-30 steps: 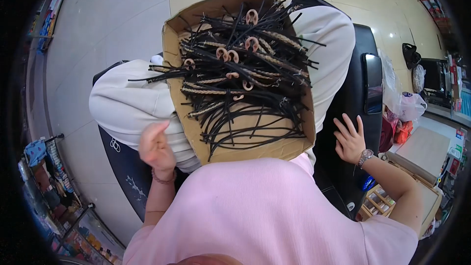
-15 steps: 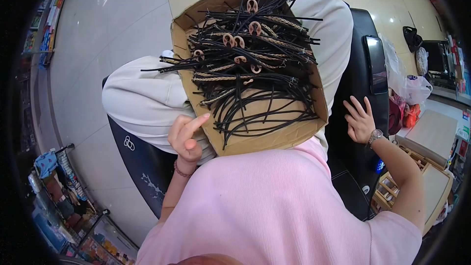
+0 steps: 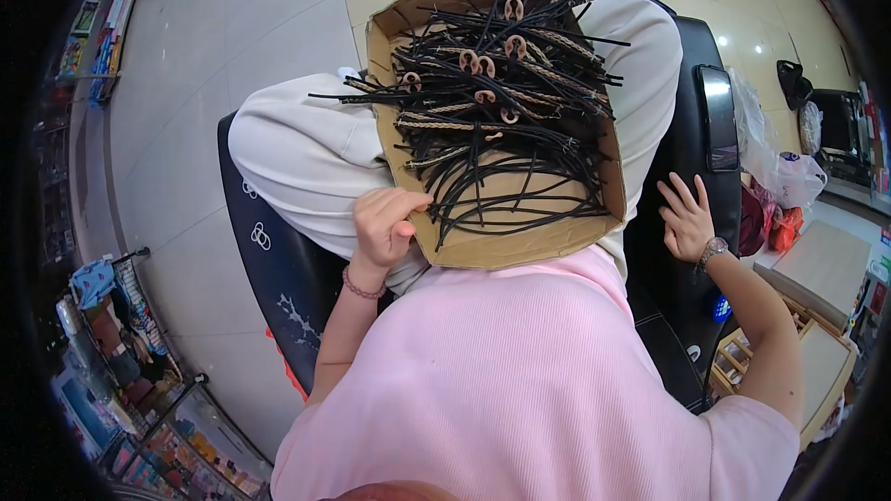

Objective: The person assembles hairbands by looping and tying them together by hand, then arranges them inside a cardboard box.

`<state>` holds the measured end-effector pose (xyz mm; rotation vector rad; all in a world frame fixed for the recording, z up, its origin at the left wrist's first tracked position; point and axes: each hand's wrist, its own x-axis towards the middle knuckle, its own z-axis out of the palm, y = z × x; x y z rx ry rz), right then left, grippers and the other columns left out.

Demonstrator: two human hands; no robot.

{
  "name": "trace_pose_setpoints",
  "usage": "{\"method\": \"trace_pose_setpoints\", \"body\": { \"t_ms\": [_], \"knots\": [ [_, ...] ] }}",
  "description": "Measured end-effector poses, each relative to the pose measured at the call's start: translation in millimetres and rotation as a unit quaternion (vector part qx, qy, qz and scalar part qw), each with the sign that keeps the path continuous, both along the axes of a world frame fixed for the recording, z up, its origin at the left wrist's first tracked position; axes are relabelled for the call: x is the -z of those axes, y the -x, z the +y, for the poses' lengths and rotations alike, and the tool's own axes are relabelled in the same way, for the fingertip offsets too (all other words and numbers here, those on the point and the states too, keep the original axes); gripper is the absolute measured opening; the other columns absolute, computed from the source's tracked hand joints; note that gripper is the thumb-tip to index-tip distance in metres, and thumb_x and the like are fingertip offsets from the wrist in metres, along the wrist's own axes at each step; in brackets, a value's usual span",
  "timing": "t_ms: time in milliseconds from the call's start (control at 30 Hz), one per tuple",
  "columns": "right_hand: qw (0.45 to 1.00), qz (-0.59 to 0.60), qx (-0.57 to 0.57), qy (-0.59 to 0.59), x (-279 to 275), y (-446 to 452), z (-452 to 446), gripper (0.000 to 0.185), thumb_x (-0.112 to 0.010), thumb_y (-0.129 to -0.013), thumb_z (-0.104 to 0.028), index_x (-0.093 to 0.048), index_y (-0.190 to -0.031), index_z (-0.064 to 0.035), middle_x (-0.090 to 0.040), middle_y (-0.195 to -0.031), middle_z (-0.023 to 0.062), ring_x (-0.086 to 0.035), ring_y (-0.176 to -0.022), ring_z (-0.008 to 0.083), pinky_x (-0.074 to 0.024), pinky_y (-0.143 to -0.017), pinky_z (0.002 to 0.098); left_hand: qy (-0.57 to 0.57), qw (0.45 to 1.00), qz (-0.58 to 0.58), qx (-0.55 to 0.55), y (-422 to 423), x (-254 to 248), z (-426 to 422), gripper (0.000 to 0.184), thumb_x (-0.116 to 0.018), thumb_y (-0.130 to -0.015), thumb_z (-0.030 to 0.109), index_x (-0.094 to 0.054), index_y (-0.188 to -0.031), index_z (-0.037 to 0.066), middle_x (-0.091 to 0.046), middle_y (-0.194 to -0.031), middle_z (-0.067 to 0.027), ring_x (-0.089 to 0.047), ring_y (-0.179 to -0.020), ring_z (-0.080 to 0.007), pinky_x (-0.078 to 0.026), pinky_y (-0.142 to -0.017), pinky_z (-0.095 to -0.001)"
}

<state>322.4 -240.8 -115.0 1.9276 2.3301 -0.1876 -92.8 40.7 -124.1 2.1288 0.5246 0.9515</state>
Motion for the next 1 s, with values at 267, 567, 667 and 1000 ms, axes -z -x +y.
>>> {"method": "trace_pose_setpoints", "body": {
  "t_ms": [267,567,667,1000],
  "knots": [
    [1.0,-0.006,0.003,0.002,-4,-1,1,0.019,-0.052,-0.075,-0.014,-0.06,-0.089,-0.0046,-0.047,-0.143,0.0148,-0.028,-0.143,0.036,-0.0083,-0.117,0.0593,-0.01,1.0,0.003,-0.008,-4,-3,-10,0.046,-0.049,-0.098,0.04,-0.049,-0.063,0.01,-0.049,-0.062,-0.0035,-0.042,-0.049,-0.0221,-0.036,-0.051,-0.0321],
    [1.0,-0.006,-0.007,0.007,-8,0,1,0.019,-0.053,-0.074,-0.013,-0.061,-0.089,-0.005,-0.048,-0.142,0.0147,-0.028,-0.143,0.0365,-0.008,-0.116,0.0609,-0.048,0.999,0.013,-0.008,-10,-20,-25,0.044,-0.052,-0.097,0.037,-0.046,-0.061,0.011,-0.046,-0.062,-0.0028,-0.038,-0.049,-0.021,-0.034,-0.05,-0.032],
    [1.0,-0.003,-0.013,0.002,-8,-1,8,0.018,-0.054,-0.074,-0.013,-0.061,-0.089,-0.0053,-0.048,-0.142,0.0143,-0.028,-0.143,0.0365,-0.008,-0.116,0.0612,-0.06,0.998,0.019,-0.011,-13,-17,-23,0.044,-0.053,-0.096,0.036,-0.046,-0.061,0.011,-0.046,-0.062,-0.0027,-0.038,-0.049,-0.0208,-0.034,-0.05,-0.0317],
    [1.0,0.014,-0.003,-0.01,-10,0,4,0.013,-0.057,-0.076,-0.013,-0.062,-0.086,-0.0065,-0.053,-0.134,0.0111,-0.032,-0.14,0.0351,-0.0092,-0.116,0.0611,-0.086,0.995,0.041,-0.011,-16,-6,-25,0.045,-0.053,-0.096,0.032,-0.043,-0.058,0.01,-0.044,-0.058,-0.0042,-0.035,-0.047,-0.0224,-0.033,-0.05,-0.0325]
  ]
}}
